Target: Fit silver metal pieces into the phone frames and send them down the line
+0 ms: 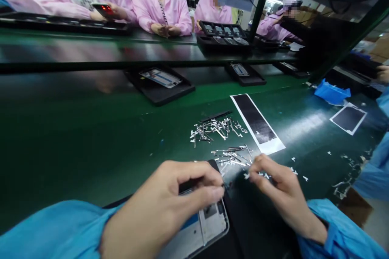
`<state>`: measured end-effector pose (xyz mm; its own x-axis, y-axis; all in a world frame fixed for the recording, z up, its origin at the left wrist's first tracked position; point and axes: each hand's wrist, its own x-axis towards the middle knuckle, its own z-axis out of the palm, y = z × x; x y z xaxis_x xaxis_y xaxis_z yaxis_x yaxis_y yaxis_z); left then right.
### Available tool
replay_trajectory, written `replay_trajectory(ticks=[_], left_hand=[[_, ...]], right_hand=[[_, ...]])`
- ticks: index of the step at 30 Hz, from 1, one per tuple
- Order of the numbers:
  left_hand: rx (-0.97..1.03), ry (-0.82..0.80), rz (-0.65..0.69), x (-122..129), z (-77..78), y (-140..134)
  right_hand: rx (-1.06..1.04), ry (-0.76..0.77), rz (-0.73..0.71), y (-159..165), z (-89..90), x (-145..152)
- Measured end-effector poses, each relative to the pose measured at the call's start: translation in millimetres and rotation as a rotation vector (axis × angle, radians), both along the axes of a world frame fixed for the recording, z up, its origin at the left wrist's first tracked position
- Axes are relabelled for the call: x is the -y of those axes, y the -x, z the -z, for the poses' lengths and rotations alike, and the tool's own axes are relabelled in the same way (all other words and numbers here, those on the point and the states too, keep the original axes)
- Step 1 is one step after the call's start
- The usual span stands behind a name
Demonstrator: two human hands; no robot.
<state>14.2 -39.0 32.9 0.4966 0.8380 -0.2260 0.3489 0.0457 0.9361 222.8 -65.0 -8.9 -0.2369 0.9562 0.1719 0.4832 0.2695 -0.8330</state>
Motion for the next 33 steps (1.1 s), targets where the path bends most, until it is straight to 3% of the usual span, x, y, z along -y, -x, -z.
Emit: replay_trajectory(ticks=[3,7,10,12,15,22,25,28,33], left_hand=[[-0.23,-0.065,-0.058,1,4.5,17],[-0.366,-0.186,-0.003,2,23.3,28],[-0.478,-0.257,0.028,3,35.4,25],[-0.523,-0.305,0.044,4,40.4,21],[-0.547,-0.429,0.075,6,45.6,19],[-0.494,-0.708,0.029,10,55.9,21],[-0.48,-0.773,-0.005,12,57.8,19],[-0.454,-0.787,-0.021,14,58.1,17],[-0.416,-0.815,-0.063,16,58.5,16]], right_hand=[[0.338,-0.145,0.151,-30,12.2,8],[0.593,-0.258,0.284,-73,28.1,19],[0.757,-0.333,0.361,-82,31.9,24],[0.859,-0.405,0.354,-74,30.2,25],[0.937,-0.553,0.22,-46,24.7,24],[0.781,-0.6,-0.134,24,19.2,25],[0.799,-0.725,-0.213,43,19.8,26],[0.764,-0.854,-0.224,56,22.5,25],[0.72,-0.924,-0.209,64,31.0,20]])
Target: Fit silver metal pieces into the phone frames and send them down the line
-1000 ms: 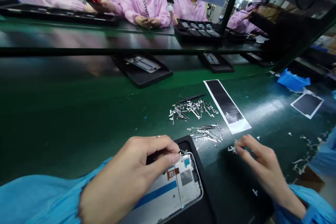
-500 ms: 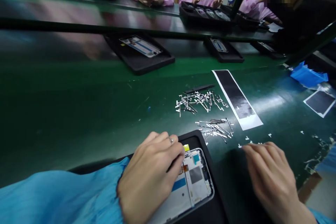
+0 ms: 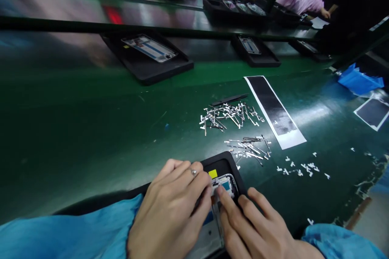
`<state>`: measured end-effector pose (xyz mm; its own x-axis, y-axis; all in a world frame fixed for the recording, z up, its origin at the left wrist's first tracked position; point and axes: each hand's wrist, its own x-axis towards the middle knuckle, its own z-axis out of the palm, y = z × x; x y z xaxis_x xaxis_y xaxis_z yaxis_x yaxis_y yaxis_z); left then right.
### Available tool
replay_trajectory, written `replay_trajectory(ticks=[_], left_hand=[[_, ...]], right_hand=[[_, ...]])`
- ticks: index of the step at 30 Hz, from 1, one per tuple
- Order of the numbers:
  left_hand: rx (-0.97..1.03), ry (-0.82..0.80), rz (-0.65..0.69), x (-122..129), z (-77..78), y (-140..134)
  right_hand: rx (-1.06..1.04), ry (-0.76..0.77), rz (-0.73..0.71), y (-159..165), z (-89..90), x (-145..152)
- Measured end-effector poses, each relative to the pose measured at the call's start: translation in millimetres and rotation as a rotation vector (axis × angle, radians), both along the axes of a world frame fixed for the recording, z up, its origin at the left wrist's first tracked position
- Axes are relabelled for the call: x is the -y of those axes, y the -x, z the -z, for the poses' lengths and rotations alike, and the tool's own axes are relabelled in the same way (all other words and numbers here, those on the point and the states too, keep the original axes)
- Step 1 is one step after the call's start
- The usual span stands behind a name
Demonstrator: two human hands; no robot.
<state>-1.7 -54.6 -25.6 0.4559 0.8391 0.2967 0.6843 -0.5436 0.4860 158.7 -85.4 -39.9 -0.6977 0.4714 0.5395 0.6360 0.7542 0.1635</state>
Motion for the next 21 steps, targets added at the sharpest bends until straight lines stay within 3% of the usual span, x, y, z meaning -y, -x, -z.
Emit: replay_trajectory(ticks=[21], left_hand=[[-0.002,-0.017,-0.005,0.5,2.8,-3.9]], right_hand=[[0.011,-0.016,0.002,1.7,5.5,-1.0]])
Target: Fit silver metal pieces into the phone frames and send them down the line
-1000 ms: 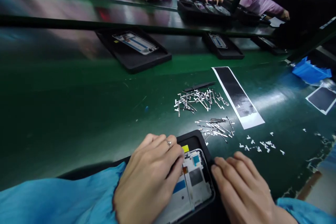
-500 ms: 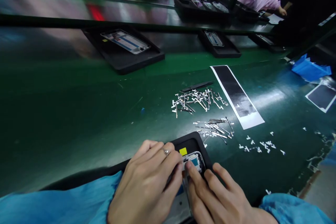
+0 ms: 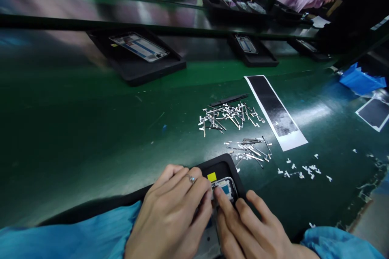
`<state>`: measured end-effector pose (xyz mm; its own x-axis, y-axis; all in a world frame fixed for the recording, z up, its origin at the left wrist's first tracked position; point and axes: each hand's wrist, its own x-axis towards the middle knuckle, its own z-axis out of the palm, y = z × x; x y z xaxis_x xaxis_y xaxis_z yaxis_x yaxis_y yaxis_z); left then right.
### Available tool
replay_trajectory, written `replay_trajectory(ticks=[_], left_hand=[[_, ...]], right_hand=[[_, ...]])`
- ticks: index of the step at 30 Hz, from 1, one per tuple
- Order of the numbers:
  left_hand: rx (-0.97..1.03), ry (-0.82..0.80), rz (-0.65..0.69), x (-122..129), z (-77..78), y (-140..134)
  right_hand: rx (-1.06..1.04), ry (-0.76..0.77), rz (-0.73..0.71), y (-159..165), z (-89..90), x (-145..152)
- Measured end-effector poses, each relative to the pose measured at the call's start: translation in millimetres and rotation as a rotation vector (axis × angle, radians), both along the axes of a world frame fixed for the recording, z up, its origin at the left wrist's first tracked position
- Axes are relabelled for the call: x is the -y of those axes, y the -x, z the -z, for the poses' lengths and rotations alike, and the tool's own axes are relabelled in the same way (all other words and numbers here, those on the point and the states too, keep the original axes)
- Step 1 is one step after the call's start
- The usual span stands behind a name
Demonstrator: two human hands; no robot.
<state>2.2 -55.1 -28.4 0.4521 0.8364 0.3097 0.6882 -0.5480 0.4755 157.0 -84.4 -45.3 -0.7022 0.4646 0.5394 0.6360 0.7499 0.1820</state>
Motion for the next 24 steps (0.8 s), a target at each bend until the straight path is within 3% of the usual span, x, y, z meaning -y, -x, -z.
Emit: replay_trajectory(ticks=[9,24], left_hand=[[0.043,-0.004,-0.032,0,5.6,2],[-0.035,0.041,0.077,-4,4.0,11]], right_hand=[[-0.014,-0.021,0.045,2,1.5,-2],[0.067,0.023,0.043,1,-1.4,-2]])
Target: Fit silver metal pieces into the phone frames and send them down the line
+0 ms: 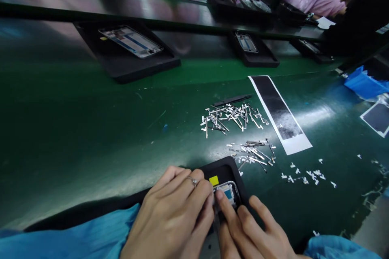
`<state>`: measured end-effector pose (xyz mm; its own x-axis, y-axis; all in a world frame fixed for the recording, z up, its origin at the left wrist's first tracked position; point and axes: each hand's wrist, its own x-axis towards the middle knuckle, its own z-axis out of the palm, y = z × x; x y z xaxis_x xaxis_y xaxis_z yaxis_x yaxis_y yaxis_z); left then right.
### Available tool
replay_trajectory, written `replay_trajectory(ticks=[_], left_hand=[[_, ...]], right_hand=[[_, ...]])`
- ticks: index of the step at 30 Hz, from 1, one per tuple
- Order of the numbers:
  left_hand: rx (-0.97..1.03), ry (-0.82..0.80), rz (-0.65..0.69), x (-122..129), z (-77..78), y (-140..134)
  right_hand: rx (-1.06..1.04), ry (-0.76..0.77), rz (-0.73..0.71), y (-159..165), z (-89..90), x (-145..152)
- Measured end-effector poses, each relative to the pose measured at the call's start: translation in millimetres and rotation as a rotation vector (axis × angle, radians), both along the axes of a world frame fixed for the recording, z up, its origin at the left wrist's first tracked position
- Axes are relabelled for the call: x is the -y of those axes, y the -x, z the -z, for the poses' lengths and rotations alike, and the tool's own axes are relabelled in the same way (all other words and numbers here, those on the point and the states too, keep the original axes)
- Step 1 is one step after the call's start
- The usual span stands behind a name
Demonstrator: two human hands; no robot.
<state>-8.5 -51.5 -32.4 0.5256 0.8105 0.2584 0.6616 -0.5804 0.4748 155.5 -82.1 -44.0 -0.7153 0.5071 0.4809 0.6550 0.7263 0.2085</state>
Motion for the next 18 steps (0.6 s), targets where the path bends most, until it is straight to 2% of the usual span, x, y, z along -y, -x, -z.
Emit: replay_trajectory(ticks=[4,7,11,18], left_hand=[[0.007,-0.003,-0.003,-2,-3.7,0],[0.001,-0.003,-0.018,1,-3.4,0],[0.061,-0.068,-0.135,4,2.0,-4],[0.026,-0.039,-0.096,0,-1.0,-4]], right_hand=[[-0.002,-0.059,-0.015,3,2.2,1],[-0.012,-0.048,0.007,4,2.8,1],[-0.085,-0.023,0.05,7,-0.2,0],[-0.071,-0.043,0.071,11,4.0,2]])
